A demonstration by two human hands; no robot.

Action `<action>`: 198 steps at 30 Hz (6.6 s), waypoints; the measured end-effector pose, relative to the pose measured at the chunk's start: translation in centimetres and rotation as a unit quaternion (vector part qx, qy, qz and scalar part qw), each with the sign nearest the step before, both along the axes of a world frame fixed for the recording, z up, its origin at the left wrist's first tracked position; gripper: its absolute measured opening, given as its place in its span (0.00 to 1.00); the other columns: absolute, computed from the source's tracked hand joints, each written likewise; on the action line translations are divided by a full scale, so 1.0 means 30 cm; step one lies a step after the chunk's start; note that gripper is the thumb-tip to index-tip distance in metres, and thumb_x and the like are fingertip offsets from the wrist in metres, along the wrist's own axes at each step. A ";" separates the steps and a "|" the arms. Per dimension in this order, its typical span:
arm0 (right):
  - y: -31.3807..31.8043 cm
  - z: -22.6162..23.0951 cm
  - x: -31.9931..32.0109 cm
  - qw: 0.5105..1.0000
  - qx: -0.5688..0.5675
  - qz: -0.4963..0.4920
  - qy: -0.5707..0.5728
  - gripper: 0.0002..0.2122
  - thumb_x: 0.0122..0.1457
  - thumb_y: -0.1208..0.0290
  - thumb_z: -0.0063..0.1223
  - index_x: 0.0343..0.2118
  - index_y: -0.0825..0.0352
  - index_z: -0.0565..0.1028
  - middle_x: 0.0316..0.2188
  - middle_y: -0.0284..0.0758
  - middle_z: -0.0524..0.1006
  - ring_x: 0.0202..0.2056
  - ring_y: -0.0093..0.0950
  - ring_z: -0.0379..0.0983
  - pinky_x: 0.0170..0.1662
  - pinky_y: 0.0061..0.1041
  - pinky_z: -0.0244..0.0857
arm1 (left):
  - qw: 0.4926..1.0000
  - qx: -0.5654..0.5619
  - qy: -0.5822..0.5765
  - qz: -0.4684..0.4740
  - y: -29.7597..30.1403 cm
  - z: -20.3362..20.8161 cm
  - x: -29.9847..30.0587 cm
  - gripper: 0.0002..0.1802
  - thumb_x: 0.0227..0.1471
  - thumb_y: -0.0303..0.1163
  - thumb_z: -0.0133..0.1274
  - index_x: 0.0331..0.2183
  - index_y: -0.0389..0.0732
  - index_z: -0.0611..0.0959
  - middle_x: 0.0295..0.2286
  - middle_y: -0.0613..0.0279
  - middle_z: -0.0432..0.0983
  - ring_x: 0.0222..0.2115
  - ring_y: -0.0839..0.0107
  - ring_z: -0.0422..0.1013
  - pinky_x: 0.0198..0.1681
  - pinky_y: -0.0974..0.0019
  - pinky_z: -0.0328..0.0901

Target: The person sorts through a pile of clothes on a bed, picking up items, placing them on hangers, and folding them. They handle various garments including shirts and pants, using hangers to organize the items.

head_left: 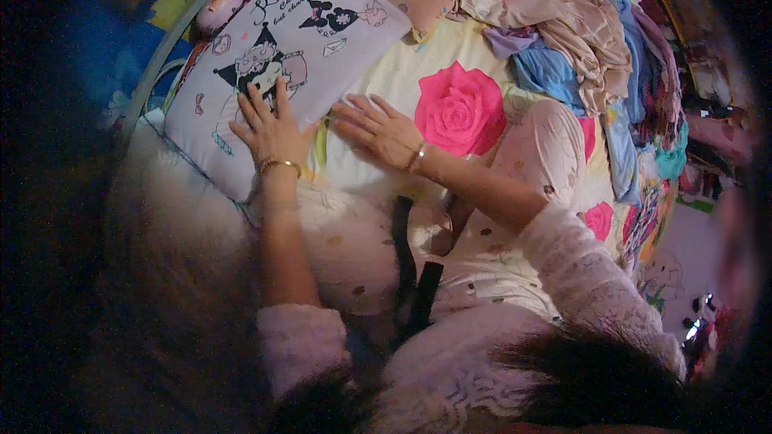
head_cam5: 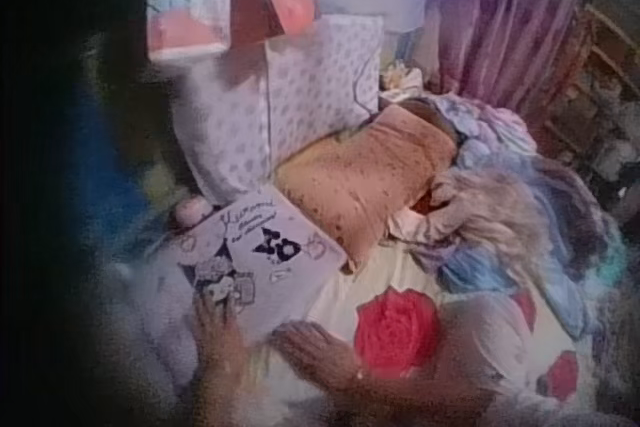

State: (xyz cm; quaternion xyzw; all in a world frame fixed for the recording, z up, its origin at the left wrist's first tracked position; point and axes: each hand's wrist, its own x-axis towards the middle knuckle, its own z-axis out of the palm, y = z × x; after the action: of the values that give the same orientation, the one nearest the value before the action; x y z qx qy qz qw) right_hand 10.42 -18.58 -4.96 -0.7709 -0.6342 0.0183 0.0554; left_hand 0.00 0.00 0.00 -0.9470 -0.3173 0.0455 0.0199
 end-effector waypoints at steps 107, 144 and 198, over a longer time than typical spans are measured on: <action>-3.105 0.327 0.430 0.375 0.109 -0.921 -0.011 0.33 0.50 0.42 0.46 0.59 0.49 0.58 0.56 0.57 0.53 0.57 0.53 0.49 0.56 0.52 0.45 | 0.734 -0.249 0.162 -0.611 -3.577 0.077 1.530 0.25 0.36 0.47 0.61 0.33 0.38 0.80 0.32 0.56 0.78 0.33 0.61 0.73 0.37 0.59 0.67; -3.033 1.344 -0.184 -0.046 0.743 -0.650 -0.156 0.14 0.58 0.74 0.42 0.48 0.69 0.66 0.40 0.36 0.73 0.39 0.26 0.73 0.41 0.25 0.68 | 0.367 -0.496 0.167 -0.769 -3.338 0.596 1.077 0.27 0.43 0.34 0.50 0.45 0.31 0.70 0.41 0.44 0.67 0.45 0.49 0.62 0.52 0.54 0.54; -2.776 1.688 -0.127 0.223 0.295 -0.929 -0.017 0.10 0.56 0.67 0.47 0.32 0.71 0.70 0.23 0.43 0.73 0.27 0.36 0.73 0.30 0.34 0.66 | 0.399 -0.517 0.284 -0.702 -3.251 1.115 0.966 0.19 0.48 0.37 0.55 0.40 0.35 0.76 0.34 0.51 0.72 0.33 0.62 0.70 0.34 0.62 0.65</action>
State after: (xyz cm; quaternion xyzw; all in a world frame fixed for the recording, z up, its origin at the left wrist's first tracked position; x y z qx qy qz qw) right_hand 6.60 -101.85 45.67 -0.7450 0.5685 -0.2478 0.2457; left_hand 28.99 -97.53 33.46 -0.5980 0.5673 0.4372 -0.3598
